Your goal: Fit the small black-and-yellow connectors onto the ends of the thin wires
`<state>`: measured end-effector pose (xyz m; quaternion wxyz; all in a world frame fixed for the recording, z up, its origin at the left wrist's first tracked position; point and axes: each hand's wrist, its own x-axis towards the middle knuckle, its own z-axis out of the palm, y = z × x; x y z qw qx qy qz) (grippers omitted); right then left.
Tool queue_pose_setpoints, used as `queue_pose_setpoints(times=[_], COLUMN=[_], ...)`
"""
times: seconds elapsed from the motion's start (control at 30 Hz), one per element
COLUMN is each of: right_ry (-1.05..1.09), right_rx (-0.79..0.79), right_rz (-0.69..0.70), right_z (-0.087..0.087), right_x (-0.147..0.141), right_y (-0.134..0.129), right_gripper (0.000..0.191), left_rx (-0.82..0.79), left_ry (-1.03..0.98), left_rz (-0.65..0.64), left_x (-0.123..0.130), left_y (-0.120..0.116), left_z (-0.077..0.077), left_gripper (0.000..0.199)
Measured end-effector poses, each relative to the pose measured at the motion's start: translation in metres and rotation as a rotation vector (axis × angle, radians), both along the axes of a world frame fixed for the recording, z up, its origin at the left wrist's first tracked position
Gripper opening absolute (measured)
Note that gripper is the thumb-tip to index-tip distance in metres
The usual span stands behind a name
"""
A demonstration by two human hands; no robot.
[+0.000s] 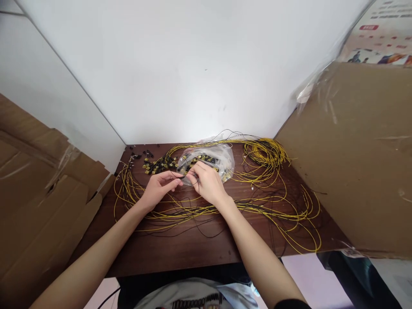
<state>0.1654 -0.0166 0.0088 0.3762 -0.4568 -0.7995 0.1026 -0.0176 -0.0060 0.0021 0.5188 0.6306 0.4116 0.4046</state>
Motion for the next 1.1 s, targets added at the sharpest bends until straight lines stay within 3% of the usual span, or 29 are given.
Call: queue_pose_setpoints(times=[0.27, 0.5, 0.63, 0.7, 0.93, 1.1], right_ry=[0.179, 0.303, 0.454, 0.517, 0.547, 0.774], right_rx=[0.053, 0.012, -0.015, -0.01, 0.307, 0.357], right_rz=[-0.148, -0.188, -0.219, -0.266, -0.533, -0.554], right_z=[0.0, 0.001, 0.001, 0.0, 0.003, 0.008], right_x=[0.003, 0.005, 0.011, 0.016, 0.036, 0.048], right_y=[0.003, 0.004, 0.008, 0.01, 0.014, 0.014], right_gripper=[0.018, 0.013, 0.047, 0.055, 0.045, 0.041], left_rx=[-0.023, -0.029, -0.033, -0.052, -0.118, -0.16], left_ry=[-0.011, -0.002, -0.024, -0.067, -0.237, -0.297], left_rz=[0.022, 0.037, 0.062, 0.084, 0.15, 0.173], left_x=[-0.001, -0.002, -0.002, -0.002, -0.005, -0.006], left_y=[0.001, 0.003, 0.003, 0.003, 0.006, 0.007], left_z=[-0.003, -0.008, -0.004, -0.002, -0.001, -0.001], left_gripper=[0.026, 0.027, 0.026, 0.025, 0.026, 0.027])
